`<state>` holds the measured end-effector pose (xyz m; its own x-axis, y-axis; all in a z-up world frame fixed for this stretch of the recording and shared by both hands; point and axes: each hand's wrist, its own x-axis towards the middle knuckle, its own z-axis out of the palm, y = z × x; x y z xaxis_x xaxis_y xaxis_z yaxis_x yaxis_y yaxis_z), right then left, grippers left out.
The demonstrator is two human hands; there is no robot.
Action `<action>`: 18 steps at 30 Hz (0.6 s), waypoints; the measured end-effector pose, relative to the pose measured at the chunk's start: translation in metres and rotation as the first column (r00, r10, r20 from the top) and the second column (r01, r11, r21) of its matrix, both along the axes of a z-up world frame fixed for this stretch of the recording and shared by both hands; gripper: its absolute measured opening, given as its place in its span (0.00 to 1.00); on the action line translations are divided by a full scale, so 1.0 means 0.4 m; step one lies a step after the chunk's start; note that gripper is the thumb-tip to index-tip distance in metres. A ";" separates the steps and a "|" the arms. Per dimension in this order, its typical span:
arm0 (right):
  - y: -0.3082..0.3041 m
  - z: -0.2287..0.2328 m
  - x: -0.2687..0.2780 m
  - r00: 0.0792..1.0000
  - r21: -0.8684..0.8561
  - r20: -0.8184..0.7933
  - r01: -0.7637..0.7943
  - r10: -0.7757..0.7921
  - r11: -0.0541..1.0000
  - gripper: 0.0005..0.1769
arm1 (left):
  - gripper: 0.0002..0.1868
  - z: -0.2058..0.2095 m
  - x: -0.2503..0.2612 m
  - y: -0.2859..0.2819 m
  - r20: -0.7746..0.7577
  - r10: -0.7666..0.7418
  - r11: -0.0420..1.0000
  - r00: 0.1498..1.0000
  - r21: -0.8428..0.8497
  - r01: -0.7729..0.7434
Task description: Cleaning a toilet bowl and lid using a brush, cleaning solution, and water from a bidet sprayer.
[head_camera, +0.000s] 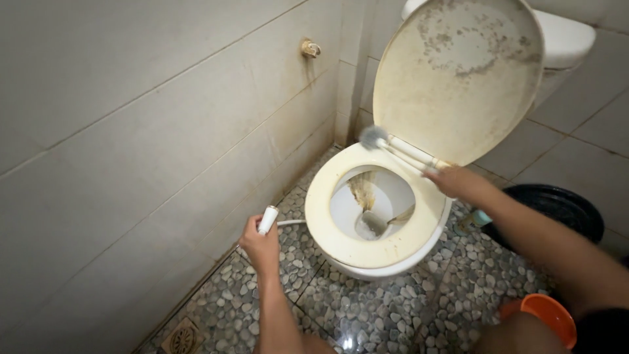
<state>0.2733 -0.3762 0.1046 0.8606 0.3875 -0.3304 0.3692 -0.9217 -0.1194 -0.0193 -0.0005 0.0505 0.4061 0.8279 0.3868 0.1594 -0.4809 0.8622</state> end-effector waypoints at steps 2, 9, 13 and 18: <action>0.024 -0.020 0.023 0.998 -0.014 0.007 0.058 -0.058 0.998 0.25 | 0.11 -0.011 0.005 -0.001 0.022 -0.012 1.000 1.000 0.008 0.012; -0.417 -0.137 -0.105 0.991 -0.356 0.010 -0.124 0.136 0.926 0.23 | 0.12 -0.030 0.022 -0.004 -0.002 -0.054 0.996 0.999 0.075 0.054; -0.484 -0.091 -0.184 0.987 -0.286 -0.040 0.140 -0.158 0.948 0.28 | 0.11 -0.036 0.014 0.002 -0.003 -0.067 0.991 0.998 0.116 0.067; -0.280 -0.037 -0.103 0.993 -0.118 0.012 0.121 -0.120 0.986 0.41 | 0.10 -0.025 -0.001 0.010 -0.003 -0.037 0.997 0.999 0.061 0.037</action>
<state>0.2320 -0.4881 0.0900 0.9002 0.2397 -0.3636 0.2551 -0.9669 -0.0059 -0.0197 0.0036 0.0406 0.4371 0.7870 0.4354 0.1424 -0.5386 0.8304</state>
